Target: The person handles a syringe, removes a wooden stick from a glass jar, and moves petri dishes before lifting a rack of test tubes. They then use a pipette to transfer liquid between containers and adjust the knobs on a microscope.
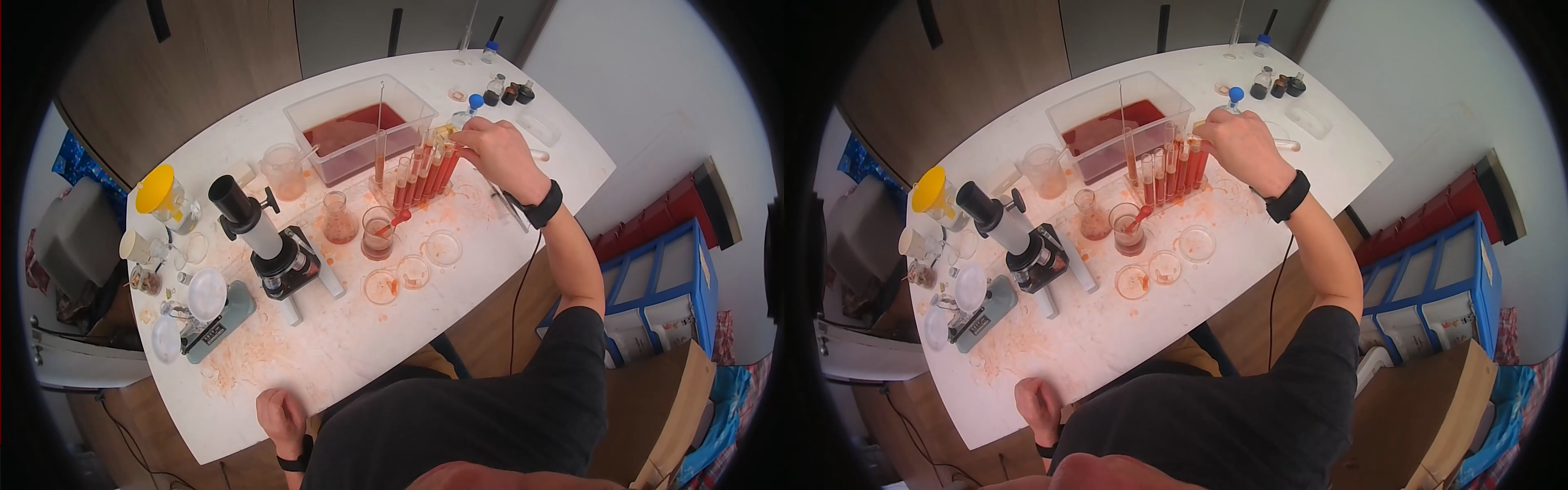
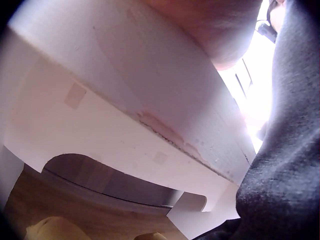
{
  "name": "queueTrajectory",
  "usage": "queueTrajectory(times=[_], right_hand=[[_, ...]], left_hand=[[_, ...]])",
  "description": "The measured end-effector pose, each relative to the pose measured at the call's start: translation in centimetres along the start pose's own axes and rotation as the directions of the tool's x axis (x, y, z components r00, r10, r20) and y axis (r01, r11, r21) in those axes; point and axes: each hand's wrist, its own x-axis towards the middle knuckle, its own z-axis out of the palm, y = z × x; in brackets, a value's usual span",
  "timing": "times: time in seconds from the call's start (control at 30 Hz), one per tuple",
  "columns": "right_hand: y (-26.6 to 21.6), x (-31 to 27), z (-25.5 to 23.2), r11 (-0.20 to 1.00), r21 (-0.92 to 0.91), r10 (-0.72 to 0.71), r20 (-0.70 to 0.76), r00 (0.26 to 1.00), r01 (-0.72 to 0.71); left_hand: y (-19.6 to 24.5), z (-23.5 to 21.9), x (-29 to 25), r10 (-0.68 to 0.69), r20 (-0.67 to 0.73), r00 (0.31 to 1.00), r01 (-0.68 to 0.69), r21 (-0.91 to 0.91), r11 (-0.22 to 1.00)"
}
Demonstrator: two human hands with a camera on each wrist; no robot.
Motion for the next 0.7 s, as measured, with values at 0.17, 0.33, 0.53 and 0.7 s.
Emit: queueTrajectory(times=[0.17,0.33,0.53,0.7], right_hand=[[0.0,0.18,0.02,0.999,-0.016,-0.028,-0.025,0.999,0.028],[-0.08,0.29,-0.07,0.999,-0.029,-0.039,-0.03,0.999,0.038],[-0.15,0.5,-0.03,0.998,-0.045,-0.046,-0.002,0.999,0.046],[-0.46,0.66,-0.36,0.991,-0.124,-0.047,0.06,0.997,0.054]], left_hand=[[0.09,-0.03,0.05,-0.003,0.004,1.0,0.003,-0.001,1.0],[0.11,-0.01,0.11,0.002,0.002,1.0,-0.002,0.0,1.0],[0.05,0.03,0.06,0.009,-0.001,1.0,-0.009,0.001,1.0],[0.17,-0.04,0.16,0.003,0.004,1.0,-0.003,0.0,1.0]])
